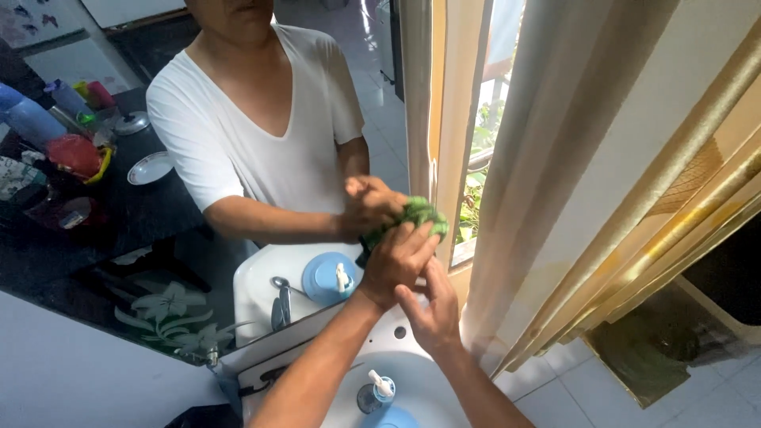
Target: Cleaning a bathroom mirror using a cloth.
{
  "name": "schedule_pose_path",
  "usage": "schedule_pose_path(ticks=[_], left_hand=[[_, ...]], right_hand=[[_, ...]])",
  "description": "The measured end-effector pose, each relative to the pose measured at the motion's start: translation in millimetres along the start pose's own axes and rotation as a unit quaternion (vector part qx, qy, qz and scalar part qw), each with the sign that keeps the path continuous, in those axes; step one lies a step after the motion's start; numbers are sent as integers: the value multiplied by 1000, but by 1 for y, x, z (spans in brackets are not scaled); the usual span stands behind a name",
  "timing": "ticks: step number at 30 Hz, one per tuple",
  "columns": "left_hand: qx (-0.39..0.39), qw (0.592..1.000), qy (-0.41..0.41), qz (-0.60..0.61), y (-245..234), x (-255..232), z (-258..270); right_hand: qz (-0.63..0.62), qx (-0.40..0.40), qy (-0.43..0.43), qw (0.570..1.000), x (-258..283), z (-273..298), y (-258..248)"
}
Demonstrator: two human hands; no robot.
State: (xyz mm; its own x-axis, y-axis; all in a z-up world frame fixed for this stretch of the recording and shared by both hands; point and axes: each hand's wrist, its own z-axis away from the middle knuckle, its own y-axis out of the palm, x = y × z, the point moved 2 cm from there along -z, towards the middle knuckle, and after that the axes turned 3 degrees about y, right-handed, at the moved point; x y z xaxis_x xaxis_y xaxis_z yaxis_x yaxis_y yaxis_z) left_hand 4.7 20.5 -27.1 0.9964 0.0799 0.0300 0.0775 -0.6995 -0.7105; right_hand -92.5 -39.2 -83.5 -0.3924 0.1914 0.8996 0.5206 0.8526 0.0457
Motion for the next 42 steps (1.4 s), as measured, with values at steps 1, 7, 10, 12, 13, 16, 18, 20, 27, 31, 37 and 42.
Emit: schedule_pose_path(ticks=[1, 7, 10, 12, 13, 16, 18, 20, 27, 31, 37, 42], left_hand=[[0, 1000, 0, 0, -5, 3, -11], [-63, 996, 38, -46, -53, 9, -72], [-105, 991, 44, -73, -70, 2, -85], [-76, 996, 27, -43, -74, -1, -83], [-79, 995, 30, -46, -65, 1, -73], [-46, 999, 15, -12, -35, 2, -44], [-32, 999, 1, -10, -17, -2, -24], [-15, 1000, -10, -13, 7, 1, -1], [41, 999, -30, 13, 64, -1, 74], [67, 997, -36, 13, 92, 6, 104], [93, 993, -59, 33, 74, 11, 79], [-29, 999, 18, -34, 17, 18, 9]], right_hand=[[0, 0, 0, 1000, 7, -9, -1], [-36, 16, -123, 992, 73, -50, -3], [-24, 6, -157, 987, 81, -59, -3], [-23, 4, -155, 988, 77, -58, -2], [-24, 4, -160, 987, 69, -52, -1], [-19, -19, -120, 992, 39, -32, 0], [-19, -20, -71, 997, 17, -16, 0], [5, -28, -44, 999, -6, -2, 0], [27, -7, 111, 993, -74, 44, 1], [74, -12, 122, 990, -99, 56, 3], [73, 12, 133, 988, -61, 40, -1], [122, -4, -97, 988, 9, -1, -6]])
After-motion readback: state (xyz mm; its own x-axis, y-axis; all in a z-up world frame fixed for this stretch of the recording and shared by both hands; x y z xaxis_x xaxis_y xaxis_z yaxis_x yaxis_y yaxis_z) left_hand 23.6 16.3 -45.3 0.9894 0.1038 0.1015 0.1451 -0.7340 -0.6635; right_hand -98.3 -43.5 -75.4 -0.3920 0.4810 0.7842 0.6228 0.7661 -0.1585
